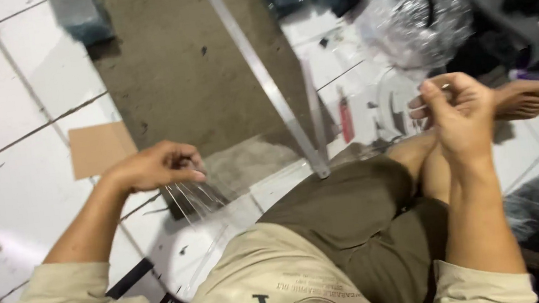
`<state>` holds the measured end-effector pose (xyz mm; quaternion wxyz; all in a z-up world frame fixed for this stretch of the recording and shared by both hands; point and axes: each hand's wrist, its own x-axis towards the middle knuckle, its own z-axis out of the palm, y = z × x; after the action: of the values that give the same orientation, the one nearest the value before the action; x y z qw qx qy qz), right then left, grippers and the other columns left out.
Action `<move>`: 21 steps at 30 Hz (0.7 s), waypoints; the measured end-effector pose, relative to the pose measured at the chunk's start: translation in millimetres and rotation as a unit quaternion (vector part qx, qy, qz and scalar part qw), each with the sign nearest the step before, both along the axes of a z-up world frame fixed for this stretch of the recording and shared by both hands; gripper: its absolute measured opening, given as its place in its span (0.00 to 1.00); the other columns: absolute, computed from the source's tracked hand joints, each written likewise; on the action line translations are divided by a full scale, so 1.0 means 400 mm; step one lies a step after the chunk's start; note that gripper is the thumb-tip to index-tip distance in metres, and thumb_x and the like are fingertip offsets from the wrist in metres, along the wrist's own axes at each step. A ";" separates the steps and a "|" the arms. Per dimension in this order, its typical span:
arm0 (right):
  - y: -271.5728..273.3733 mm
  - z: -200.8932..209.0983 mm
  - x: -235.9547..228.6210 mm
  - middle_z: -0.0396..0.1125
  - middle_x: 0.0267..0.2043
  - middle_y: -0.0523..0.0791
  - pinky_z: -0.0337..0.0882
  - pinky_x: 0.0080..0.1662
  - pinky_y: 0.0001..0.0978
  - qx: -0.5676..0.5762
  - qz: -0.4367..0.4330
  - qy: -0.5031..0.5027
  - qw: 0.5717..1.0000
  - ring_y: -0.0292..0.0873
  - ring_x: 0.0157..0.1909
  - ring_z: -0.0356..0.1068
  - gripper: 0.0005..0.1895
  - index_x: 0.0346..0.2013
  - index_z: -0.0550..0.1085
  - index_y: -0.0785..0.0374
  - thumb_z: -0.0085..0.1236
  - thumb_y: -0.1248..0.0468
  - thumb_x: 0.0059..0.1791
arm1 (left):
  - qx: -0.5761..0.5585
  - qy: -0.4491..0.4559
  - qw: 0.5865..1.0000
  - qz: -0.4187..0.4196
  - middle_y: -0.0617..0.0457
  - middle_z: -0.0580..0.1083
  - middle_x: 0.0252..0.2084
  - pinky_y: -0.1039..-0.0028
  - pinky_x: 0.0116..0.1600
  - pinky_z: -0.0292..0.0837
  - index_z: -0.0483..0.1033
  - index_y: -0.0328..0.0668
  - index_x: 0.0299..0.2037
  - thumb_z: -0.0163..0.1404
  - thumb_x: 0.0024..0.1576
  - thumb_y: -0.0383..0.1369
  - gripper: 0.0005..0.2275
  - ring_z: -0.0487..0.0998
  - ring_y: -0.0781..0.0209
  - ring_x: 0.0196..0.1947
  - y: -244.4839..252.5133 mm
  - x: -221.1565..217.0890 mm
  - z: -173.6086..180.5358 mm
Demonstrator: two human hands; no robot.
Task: Measuring and cutting material using a metal ruler and a utility knife on the floor
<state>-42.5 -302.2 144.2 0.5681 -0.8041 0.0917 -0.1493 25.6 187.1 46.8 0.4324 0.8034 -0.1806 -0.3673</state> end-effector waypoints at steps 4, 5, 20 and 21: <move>0.067 -0.252 0.095 0.71 0.30 0.46 0.68 0.27 0.22 0.042 0.016 0.040 0.998 0.36 0.27 0.71 0.04 0.43 0.73 0.63 0.58 0.66 0.58 | 0.015 0.074 0.996 0.048 0.60 0.76 0.27 0.76 0.35 0.65 0.83 0.40 0.37 0.62 0.53 0.30 0.05 0.69 0.68 0.24 0.150 0.037 -0.035; 0.078 -0.329 0.119 0.72 0.30 0.49 0.72 0.27 0.27 0.028 0.005 0.045 0.999 0.40 0.27 0.73 0.04 0.43 0.75 0.63 0.60 0.65 0.58 | -0.039 0.099 0.991 0.076 0.63 0.77 0.30 0.78 0.41 0.68 0.81 0.37 0.36 0.61 0.54 0.25 0.03 0.73 0.70 0.29 0.183 0.052 -0.043; 0.222 -0.741 0.087 0.66 0.49 0.52 0.70 0.51 0.52 -0.338 0.091 0.088 0.932 0.60 0.51 0.69 0.21 0.56 0.72 0.63 0.64 0.65 0.49 | 0.173 -0.399 0.901 0.007 0.42 0.70 0.61 0.51 0.67 0.62 0.78 0.48 0.54 0.65 0.47 0.55 0.29 0.68 0.36 0.64 -0.057 0.110 -0.384; 0.218 -0.744 0.074 0.66 0.49 0.52 0.70 0.51 0.52 -0.339 0.091 0.092 0.932 0.60 0.51 0.69 0.21 0.56 0.72 0.63 0.64 0.65 0.49 | 0.172 -0.396 0.902 0.007 0.42 0.70 0.61 0.51 0.67 0.62 0.78 0.48 0.54 0.65 0.47 0.55 0.29 0.68 0.36 0.64 -0.110 0.109 -0.410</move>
<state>-13.1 -214.9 -153.5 0.2618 -0.9640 0.0135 -0.0446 69.2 143.3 -117.1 0.1832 0.9456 -0.2656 -0.0417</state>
